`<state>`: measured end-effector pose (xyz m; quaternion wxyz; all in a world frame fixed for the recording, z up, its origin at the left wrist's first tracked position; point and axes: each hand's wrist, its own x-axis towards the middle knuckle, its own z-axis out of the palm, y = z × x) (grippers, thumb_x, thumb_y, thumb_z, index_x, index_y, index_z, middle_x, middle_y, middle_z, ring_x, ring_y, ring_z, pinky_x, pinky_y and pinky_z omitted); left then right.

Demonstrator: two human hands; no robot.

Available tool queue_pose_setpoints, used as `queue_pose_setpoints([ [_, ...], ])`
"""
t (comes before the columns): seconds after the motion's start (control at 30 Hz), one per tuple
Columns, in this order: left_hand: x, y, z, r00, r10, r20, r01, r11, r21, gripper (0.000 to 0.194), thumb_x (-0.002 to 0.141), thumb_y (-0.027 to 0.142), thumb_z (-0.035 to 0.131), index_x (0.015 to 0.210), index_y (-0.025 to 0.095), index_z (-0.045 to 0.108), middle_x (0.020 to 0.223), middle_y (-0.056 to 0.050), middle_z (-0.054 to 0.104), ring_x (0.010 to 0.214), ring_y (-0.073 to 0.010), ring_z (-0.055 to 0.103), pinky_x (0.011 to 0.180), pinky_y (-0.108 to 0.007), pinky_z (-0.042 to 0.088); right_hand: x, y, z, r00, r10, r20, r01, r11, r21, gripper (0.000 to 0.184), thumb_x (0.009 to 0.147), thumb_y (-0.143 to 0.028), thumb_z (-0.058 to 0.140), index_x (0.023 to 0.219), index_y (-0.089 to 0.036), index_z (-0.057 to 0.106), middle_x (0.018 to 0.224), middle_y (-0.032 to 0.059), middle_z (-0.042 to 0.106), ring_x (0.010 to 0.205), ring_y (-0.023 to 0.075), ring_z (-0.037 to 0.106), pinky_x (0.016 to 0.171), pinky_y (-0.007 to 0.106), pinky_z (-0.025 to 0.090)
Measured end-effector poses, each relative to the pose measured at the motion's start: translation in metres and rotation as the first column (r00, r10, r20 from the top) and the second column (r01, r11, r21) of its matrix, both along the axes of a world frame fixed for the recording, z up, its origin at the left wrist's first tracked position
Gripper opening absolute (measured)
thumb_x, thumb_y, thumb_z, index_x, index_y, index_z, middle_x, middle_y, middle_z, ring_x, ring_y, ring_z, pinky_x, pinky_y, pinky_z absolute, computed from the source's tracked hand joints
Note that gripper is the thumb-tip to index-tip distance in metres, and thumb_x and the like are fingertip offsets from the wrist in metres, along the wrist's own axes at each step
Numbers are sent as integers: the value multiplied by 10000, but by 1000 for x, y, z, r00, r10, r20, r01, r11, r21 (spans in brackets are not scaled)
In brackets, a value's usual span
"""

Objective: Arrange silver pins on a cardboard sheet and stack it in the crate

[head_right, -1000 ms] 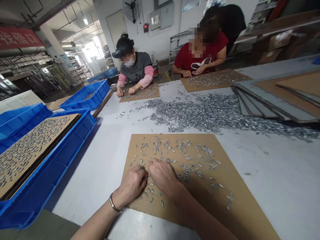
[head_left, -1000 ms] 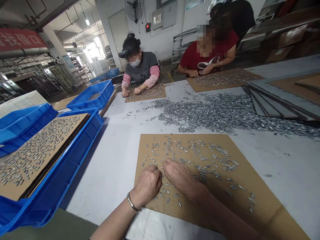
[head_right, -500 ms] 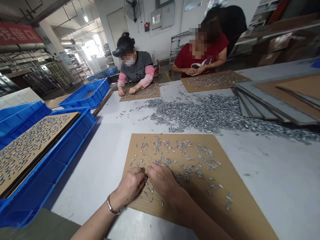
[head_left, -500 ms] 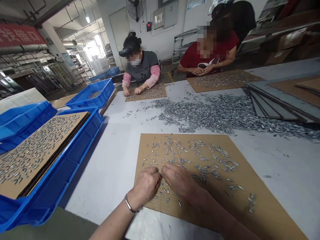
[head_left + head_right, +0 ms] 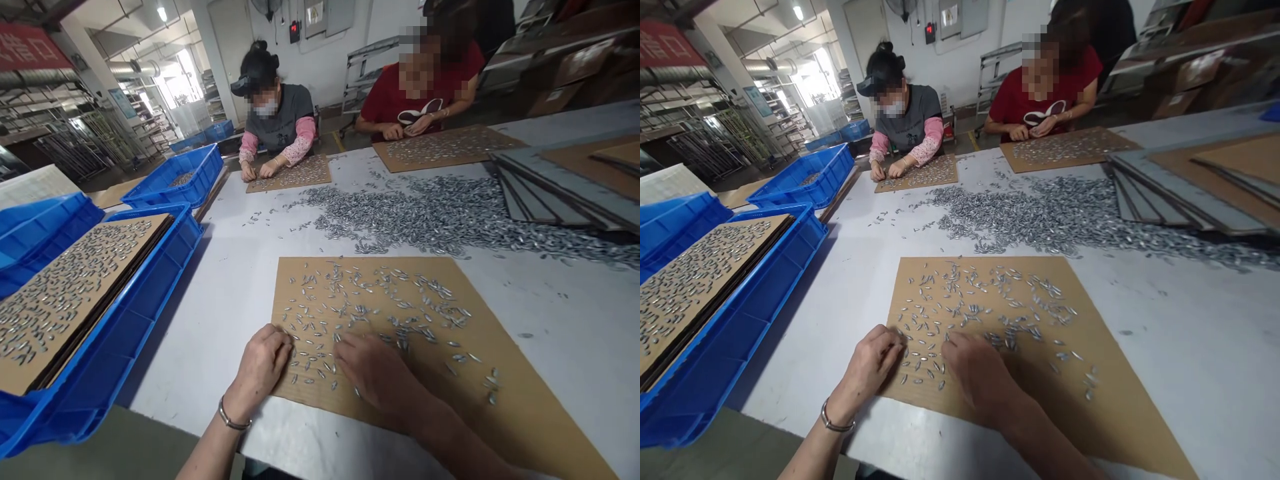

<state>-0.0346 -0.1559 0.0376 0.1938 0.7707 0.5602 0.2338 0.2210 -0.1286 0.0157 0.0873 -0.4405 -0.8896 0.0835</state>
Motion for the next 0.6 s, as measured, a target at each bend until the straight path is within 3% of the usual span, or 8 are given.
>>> queue_pose_setpoints([
  [0.2,9,-15,2,999,-29,31,30,999,-34,242,1061,244,466,960,201,681,937,-58,653,850,-178,634,760,-290,533,-8,-17,-1,999,52,10,-51,996,-67,237,932,-44,562,896,-239,691,950,41,715,833,236,635,753,361,371],
  [0.43,7,-19,-1,999,10,46,-8,999,-40,234,1059,236,471,994,203,693,953,-61,663,859,-179,637,776,-295,532,-6,-8,-9,998,65,-12,-66,995,-76,253,908,-21,489,842,-211,643,902,68,691,821,227,620,751,357,397],
  [0.53,2,-23,-1,998,34,50,-32,999,-31,240,1067,270,474,995,215,695,954,-54,667,837,-171,636,769,-291,530,16,-6,-2,975,-64,-211,38,991,-125,248,989,-137,436,829,-219,607,879,58,685,800,202,620,729,320,432],
  [0.6,-3,-26,-1,997,52,59,-50,998,-29,239,1069,301,482,999,222,697,953,-50,667,823,-167,639,770,-291,535,36,-11,5,909,-223,-352,157,966,-207,261,1035,-260,417,853,-234,603,851,32,689,777,187,632,711,298,457],
])
